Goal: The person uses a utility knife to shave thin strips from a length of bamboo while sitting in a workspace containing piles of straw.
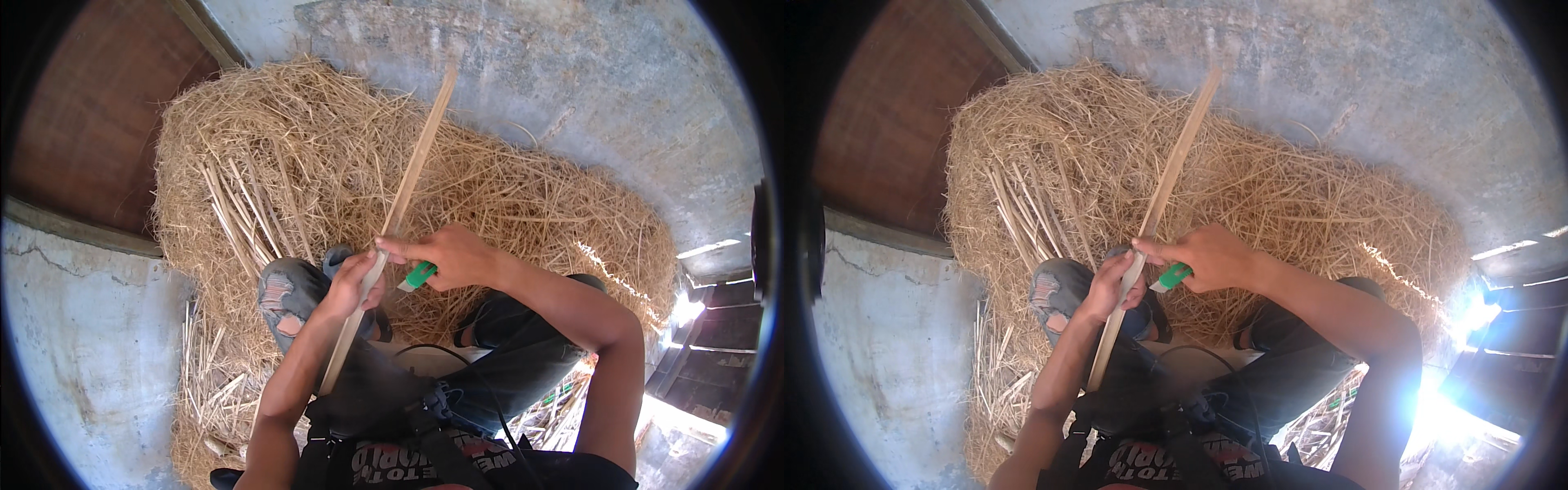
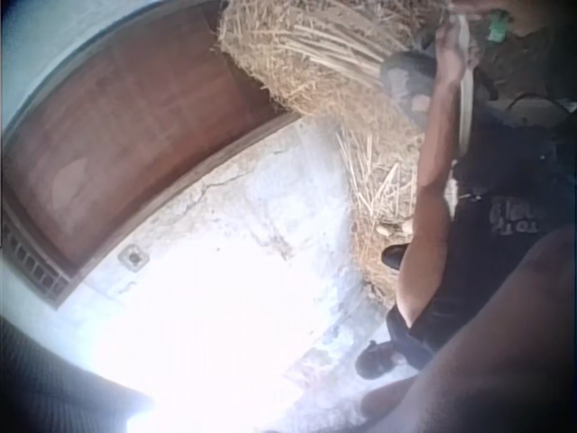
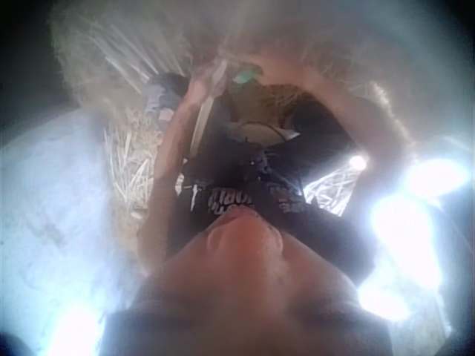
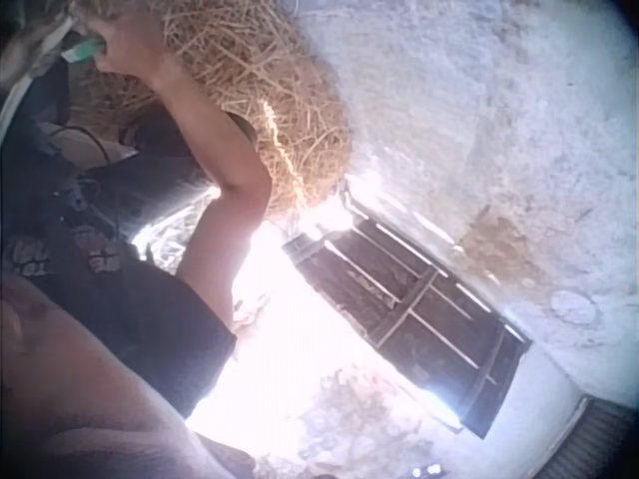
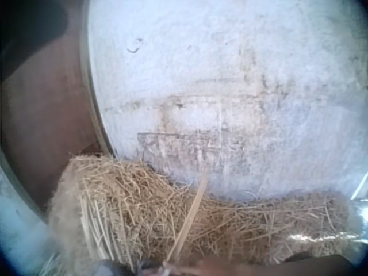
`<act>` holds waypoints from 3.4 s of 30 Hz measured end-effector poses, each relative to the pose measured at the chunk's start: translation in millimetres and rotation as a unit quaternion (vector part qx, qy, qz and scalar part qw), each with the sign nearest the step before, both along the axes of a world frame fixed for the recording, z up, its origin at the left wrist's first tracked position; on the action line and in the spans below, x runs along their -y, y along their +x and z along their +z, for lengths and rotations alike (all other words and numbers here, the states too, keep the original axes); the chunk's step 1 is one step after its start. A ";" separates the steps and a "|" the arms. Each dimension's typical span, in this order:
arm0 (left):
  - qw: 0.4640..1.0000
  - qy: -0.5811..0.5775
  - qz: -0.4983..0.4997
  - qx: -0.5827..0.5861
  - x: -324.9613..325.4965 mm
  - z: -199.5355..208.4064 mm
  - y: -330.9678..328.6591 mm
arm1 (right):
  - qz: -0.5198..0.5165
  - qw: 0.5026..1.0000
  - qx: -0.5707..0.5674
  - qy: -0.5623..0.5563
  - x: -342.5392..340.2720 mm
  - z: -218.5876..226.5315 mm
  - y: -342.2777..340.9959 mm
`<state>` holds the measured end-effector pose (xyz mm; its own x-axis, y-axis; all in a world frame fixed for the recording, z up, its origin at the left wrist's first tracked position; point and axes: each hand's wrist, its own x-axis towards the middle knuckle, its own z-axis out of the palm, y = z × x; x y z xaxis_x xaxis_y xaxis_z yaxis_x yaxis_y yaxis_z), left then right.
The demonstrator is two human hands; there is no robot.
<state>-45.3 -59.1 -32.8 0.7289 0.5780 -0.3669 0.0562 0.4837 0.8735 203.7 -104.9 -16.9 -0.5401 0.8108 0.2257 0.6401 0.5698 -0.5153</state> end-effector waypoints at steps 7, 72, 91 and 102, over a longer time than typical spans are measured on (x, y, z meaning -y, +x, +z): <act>0.997 0.054 0.040 -0.046 1.3 1.3 5.4 | -0.056 0.994 0.072 -0.052 -2.2 9.4 3.0; 0.997 0.030 0.071 -0.015 1.9 0.0 10.4 | -0.197 0.969 -0.071 -0.130 -8.4 16.5 0.2; 0.995 0.014 0.093 -0.022 -0.8 -8.3 13.2 | -0.203 0.968 0.003 -0.146 -5.4 12.2 -28.7; 0.996 -0.021 0.090 -0.006 -3.5 -7.9 9.7 | -0.199 0.974 -0.043 -0.101 -4.5 2.9 -31.1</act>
<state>-35.6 -55.5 -40.7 0.6108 0.6822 -0.4019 -0.0236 0.5230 0.8520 172.6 -100.4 -14.0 -0.1595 0.9847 0.0706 0.7399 0.1666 -0.6518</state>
